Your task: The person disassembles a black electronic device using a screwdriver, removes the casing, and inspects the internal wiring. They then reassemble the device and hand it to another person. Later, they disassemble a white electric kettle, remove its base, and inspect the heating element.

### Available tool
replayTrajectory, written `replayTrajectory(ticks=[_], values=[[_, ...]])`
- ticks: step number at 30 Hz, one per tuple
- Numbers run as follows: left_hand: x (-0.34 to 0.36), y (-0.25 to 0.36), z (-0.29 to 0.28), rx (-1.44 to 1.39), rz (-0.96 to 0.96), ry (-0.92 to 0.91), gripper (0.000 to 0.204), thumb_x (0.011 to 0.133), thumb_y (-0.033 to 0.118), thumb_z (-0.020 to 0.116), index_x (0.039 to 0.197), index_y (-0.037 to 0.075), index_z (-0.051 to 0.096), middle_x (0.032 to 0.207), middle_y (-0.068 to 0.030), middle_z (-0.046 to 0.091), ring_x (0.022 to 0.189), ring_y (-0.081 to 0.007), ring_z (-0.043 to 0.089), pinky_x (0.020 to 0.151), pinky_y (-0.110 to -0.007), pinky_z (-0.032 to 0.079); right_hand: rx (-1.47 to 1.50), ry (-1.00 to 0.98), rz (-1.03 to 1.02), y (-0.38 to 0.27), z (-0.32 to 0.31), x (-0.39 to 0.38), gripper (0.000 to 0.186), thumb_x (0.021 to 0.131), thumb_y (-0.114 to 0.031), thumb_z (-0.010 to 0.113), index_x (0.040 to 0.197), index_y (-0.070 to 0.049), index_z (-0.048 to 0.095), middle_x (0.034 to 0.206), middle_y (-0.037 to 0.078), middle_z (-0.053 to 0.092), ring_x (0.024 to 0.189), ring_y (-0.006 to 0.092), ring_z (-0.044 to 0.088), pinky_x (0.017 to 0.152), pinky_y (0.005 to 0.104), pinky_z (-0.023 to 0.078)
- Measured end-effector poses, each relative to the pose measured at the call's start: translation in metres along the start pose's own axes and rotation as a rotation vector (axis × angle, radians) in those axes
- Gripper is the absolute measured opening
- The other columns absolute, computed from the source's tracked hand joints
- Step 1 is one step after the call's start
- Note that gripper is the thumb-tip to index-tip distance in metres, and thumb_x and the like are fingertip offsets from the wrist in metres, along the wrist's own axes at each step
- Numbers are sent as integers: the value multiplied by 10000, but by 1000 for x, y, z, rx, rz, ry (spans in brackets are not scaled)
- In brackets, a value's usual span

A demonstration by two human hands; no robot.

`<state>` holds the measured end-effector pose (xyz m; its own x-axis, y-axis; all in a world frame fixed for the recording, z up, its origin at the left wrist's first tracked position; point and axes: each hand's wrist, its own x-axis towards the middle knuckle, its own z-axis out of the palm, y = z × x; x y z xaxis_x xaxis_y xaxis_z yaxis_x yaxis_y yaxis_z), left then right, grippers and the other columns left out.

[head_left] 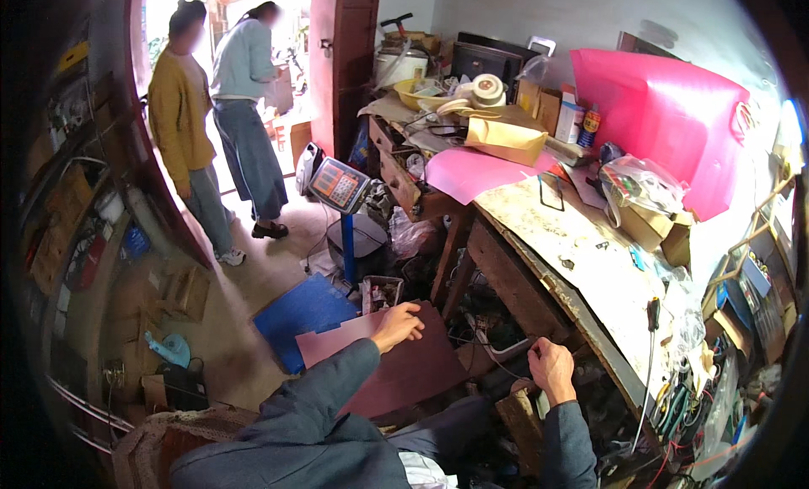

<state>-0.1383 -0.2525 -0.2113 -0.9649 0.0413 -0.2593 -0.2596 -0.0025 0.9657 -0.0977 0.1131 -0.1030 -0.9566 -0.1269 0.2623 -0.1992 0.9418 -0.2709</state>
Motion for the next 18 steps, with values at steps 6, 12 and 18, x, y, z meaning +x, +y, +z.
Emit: replayTrajectory(ticks=[6, 12, 18], values=[[-15, -19, -4, 26, -93, -15, 498, 963, 60, 563, 1435, -53, 452, 1036, -180, 700, 798, -222, 713, 688, -317, 572, 23, -9, 17, -4, -4, -3, 156, 851, -169, 712, 883, -18, 685, 785, 228, 685, 766, 425, 679, 673, 511, 541], [-16, -29, -1, -8, -91, -28, 501, 974, 72, 574, 1441, -52, 444, 1046, -181, 697, 813, -228, 715, 706, -322, 574, 20, -7, 18, -7, -6, -5, 157, 846, -171, 718, 875, -22, 678, 780, 222, 681, 758, 415, 679, 668, 499, 543], [-9, -13, -1, -26, -29, -34, 490, 968, 65, 580, 1425, -53, 450, 1040, -168, 702, 801, -213, 718, 704, -316, 574, -32, 14, 22, -4, 0, -3, 153, 830, -176, 720, 848, -34, 667, 779, 214, 685, 765, 415, 681, 662, 498, 546]])
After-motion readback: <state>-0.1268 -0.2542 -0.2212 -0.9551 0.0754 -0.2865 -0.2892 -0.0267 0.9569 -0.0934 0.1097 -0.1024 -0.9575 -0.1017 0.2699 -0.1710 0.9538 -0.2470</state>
